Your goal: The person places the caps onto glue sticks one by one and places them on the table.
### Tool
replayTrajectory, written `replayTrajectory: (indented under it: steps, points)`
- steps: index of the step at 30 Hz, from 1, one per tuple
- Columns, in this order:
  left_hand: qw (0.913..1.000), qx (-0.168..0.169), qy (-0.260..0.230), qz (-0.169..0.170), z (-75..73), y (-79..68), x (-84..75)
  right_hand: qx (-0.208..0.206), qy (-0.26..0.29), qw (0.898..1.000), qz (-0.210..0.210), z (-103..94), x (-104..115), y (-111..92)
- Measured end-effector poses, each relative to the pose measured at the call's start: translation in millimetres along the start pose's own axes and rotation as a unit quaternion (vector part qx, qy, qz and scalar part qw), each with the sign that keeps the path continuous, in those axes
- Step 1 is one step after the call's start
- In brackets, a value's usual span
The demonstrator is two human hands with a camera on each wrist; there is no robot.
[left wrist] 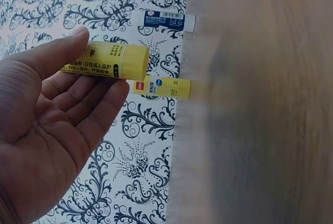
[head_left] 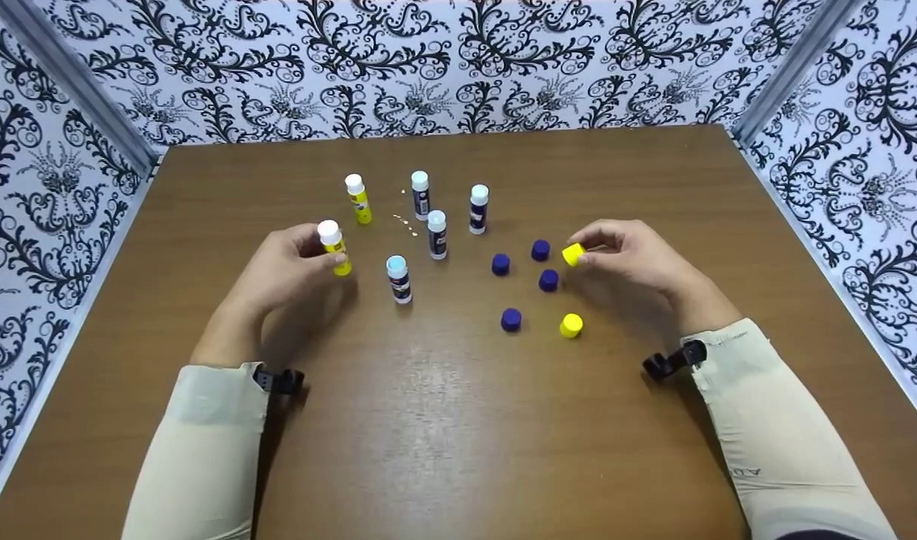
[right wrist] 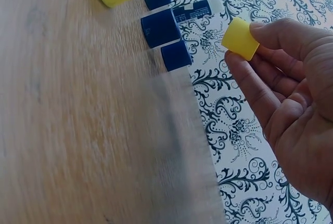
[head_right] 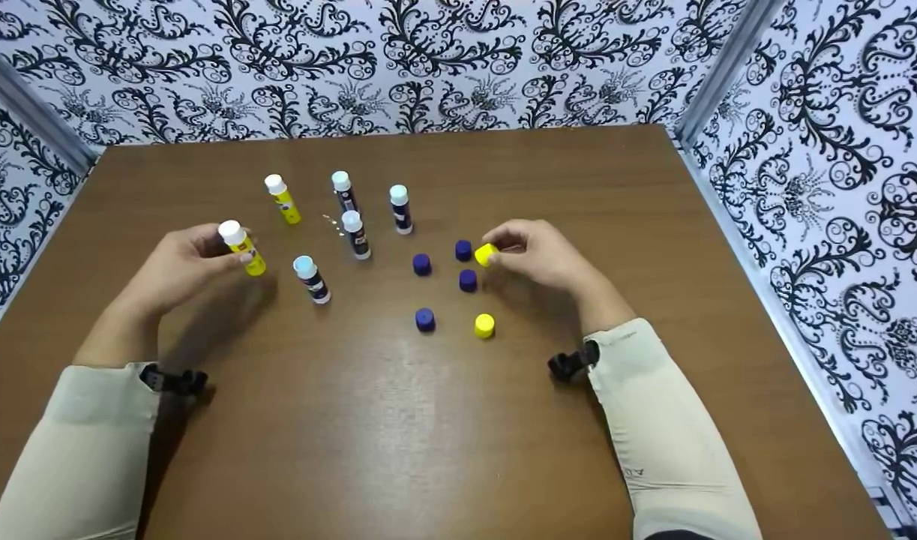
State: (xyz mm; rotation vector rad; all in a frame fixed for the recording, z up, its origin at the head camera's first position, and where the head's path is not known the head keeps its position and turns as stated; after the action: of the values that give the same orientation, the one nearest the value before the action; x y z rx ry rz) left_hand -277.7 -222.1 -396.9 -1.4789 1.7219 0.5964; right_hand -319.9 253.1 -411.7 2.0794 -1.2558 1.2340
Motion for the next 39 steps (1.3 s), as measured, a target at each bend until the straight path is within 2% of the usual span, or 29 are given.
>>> replayTrajectory:
  steps: [6, 14, 31, 39]
  points:
    - [0.9993, 0.0, 0.011, 0.037, 2.2, -0.9, -6.9, 0.007, 0.004, 1.0, -0.025, 2.3, 5, 0]
    - [0.9992, 0.008, 0.017, 0.035, 3.7, -4.1, -14.4, 0.006, 0.01, 1.0, -0.018, 4.0, 11, -2]
    - [0.9983, 0.016, 0.027, 0.048, 11.4, -5.9, -23.6, 0.014, 0.049, 0.997, -0.058, 9.2, 18, -2]
    - [0.9981, 0.017, 0.023, 0.055, 15.3, -5.2, -27.3, 0.017, 0.069, 0.996, -0.056, 12.1, 19, -2]
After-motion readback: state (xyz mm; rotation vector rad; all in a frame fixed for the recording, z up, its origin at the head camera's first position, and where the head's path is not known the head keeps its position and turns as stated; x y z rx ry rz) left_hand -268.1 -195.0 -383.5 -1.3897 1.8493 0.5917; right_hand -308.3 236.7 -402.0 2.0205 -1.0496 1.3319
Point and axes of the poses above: each hand's wrist, its own y-axis towards the middle knuckle, its own z-axis out of the palm, x = y × z, the point moved 5 cm from there along y, towards the middle knuckle, and after that the axes turned 7 degrees about x, right-handed, at the moved point
